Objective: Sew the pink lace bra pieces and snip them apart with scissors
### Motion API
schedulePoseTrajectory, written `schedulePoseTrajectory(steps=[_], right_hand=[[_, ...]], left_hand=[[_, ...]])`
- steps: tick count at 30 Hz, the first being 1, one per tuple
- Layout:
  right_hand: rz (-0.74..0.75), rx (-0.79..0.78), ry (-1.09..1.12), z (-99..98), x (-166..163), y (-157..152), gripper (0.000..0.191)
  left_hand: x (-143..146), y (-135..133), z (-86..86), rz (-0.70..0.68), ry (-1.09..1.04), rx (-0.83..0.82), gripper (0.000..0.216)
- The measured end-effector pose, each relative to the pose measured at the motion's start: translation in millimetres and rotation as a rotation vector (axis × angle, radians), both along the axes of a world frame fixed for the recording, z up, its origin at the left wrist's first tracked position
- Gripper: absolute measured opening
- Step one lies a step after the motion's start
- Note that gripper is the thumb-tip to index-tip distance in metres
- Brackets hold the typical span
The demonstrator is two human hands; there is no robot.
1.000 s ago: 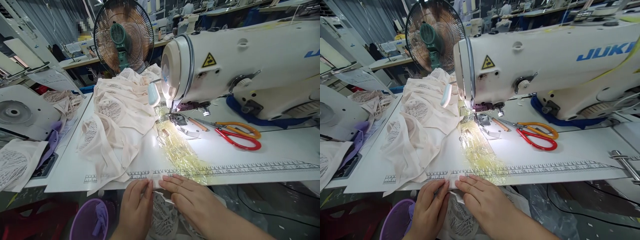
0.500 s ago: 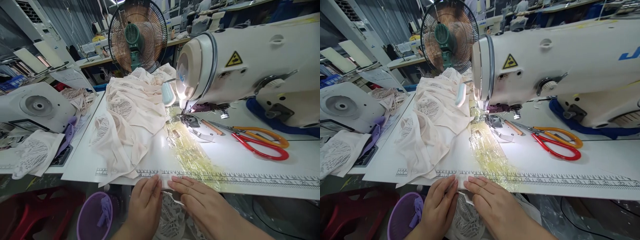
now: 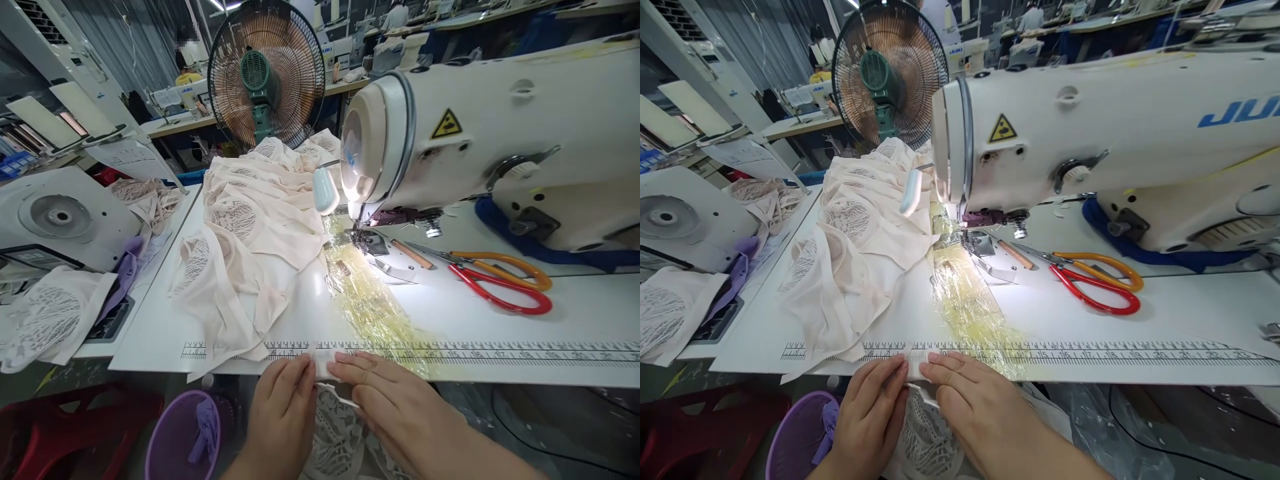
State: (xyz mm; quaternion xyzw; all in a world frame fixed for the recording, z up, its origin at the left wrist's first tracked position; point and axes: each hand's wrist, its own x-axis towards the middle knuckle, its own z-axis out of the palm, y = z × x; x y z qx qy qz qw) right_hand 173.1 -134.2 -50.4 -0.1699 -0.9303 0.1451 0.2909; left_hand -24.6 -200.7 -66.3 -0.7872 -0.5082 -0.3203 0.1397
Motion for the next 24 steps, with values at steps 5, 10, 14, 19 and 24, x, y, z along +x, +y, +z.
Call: schedulePoseTrajectory(steps=[5, 10, 14, 19, 24], right_hand=[[-0.013, 0.002, 0.002, 3.4, 0, -1, 0.02], [0.0, -0.048, -0.002, 6.7, 0, -1, 0.022], [-0.009, -0.138, -0.019, 9.3, 1, -1, 0.026], [-0.028, -0.29, -0.024, 14.6, 4, -2, 0.02], [-0.124, -0.648, 0.017, 21.6, 3, 2, 0.014]], left_hand=[[-1, -1, -3.3, 0.004, -0.032, 0.005, 0.028], [0, 0, -2.1, 0.02, -0.052, 0.001, 0.029], [2, 0, -0.3, 0.016, -0.086, -0.015, 0.027], [9, 2, -0.4, 0.061, -0.156, 0.0, 0.02], [14, 5, 8.3, 0.088, -0.33, -0.055, 0.014]])
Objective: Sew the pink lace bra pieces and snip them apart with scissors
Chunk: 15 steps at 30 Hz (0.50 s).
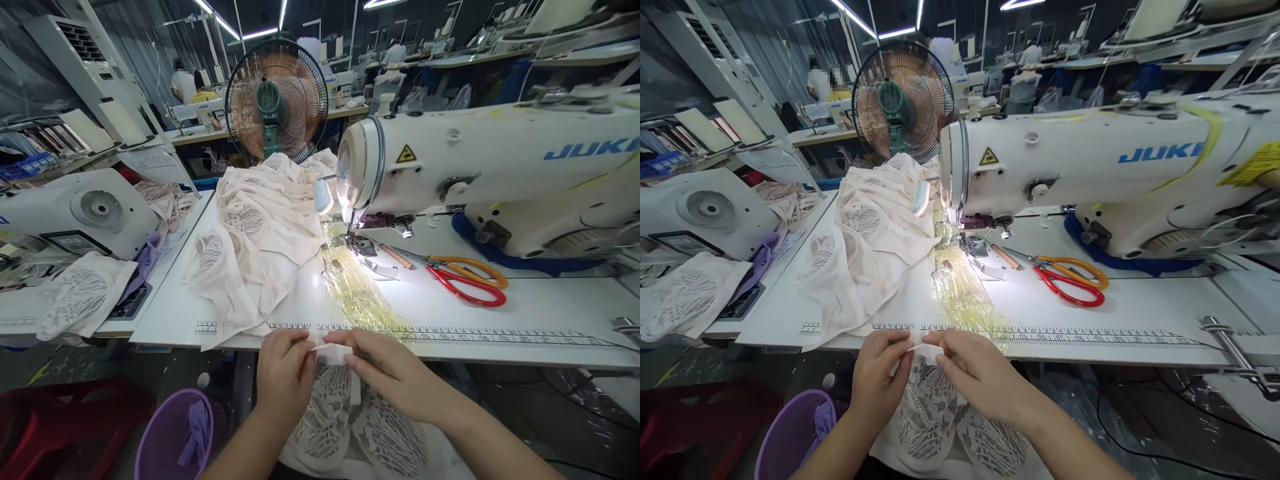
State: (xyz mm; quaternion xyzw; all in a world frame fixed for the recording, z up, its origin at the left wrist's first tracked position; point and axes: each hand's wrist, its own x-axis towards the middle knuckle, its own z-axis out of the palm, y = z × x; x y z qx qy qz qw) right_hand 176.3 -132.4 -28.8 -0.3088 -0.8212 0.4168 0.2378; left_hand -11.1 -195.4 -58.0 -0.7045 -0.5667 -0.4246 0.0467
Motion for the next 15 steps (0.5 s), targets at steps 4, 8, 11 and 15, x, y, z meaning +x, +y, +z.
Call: schedulePoseTrajectory(steps=[4, 8, 11, 15], right_hand=[[-0.101, -0.352, 0.144, 1.2, -4, 10, 0.017], [-0.161, -0.419, 0.214, 3.9, -7, 14, 0.022], [-0.198, -0.442, 0.255, 8.4, -5, 9, 0.024], [-0.199, -0.462, 0.273, 14.6, 4, 7, 0.027]], left_hand=[[-1, 6, 18.1, -0.101, -0.268, -0.252, 0.018], [-5, 19, 37.5, -0.229, -0.495, -0.552, 0.024], [-8, 31, 48.3, -0.254, -0.496, -0.735, 0.028], [-4, 48, 58.5, -0.356, -0.4, -0.798, 0.027]])
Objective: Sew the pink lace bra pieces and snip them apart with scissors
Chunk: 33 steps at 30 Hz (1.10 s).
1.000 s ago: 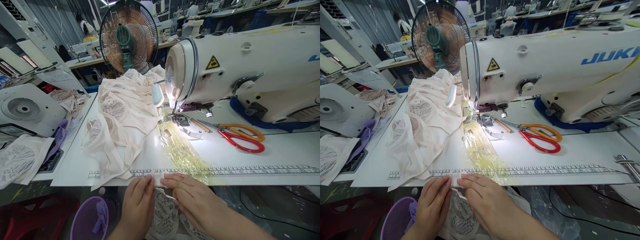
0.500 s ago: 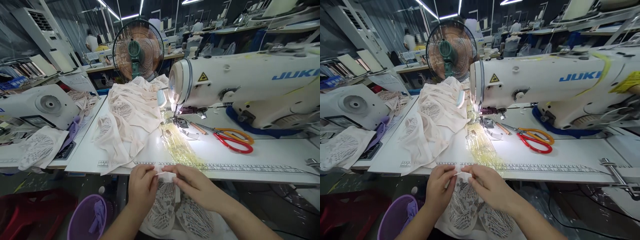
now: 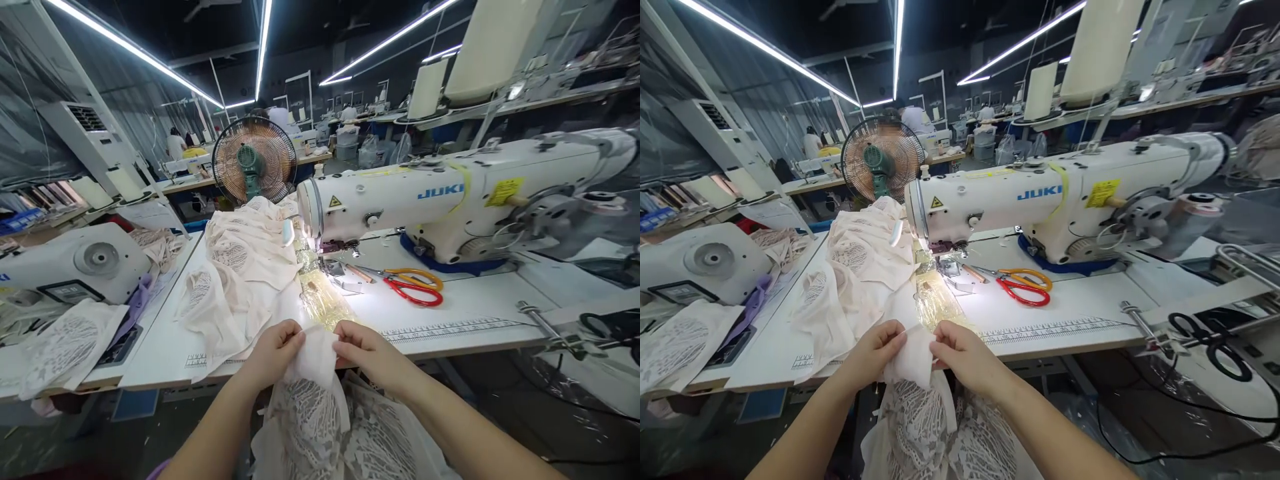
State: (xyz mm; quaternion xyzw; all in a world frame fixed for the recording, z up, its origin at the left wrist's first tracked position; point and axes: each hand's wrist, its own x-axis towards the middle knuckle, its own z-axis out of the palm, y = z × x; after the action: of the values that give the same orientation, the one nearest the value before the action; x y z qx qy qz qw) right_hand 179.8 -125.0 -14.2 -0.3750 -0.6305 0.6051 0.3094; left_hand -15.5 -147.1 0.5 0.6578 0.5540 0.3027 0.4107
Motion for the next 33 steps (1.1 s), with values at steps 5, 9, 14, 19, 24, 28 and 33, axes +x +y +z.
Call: schedulePoseTrajectory(steps=[5, 9, 14, 19, 24, 28, 33], right_hand=[[-0.025, 0.106, -0.113, 7.8, 10, 14, 0.023], [-0.089, 0.257, -0.208, 16.7, 15, 26, 0.013], [-0.256, 0.38, -0.461, 18.9, 16, 41, 0.015], [-0.25, 0.509, -0.842, 20.5, 29, 58, 0.012], [-0.281, 0.485, -1.232, 31.9, 86, 94, 0.022], [-0.159, 0.445, -1.411, 34.0, 113, 115, 0.022], [-0.156, 0.447, -1.474, 40.8, 110, 125, 0.022]], left_hand=[[17, 17, 9.5, -0.164, 0.049, -0.036, 0.024], [19, 24, 5.7, -0.165, -0.229, -0.228, 0.032], [6, 32, -9.6, -0.015, -0.251, -0.234, 0.044], [3, 33, -29.9, 0.17, 0.709, 0.374, 0.044], [-1, 30, -43.0, -0.07, 1.029, 0.952, 0.034], [1, 28, -39.9, -0.288, 1.052, 0.879, 0.032], [12, 13, -28.7, -0.315, 1.038, 0.643, 0.035]])
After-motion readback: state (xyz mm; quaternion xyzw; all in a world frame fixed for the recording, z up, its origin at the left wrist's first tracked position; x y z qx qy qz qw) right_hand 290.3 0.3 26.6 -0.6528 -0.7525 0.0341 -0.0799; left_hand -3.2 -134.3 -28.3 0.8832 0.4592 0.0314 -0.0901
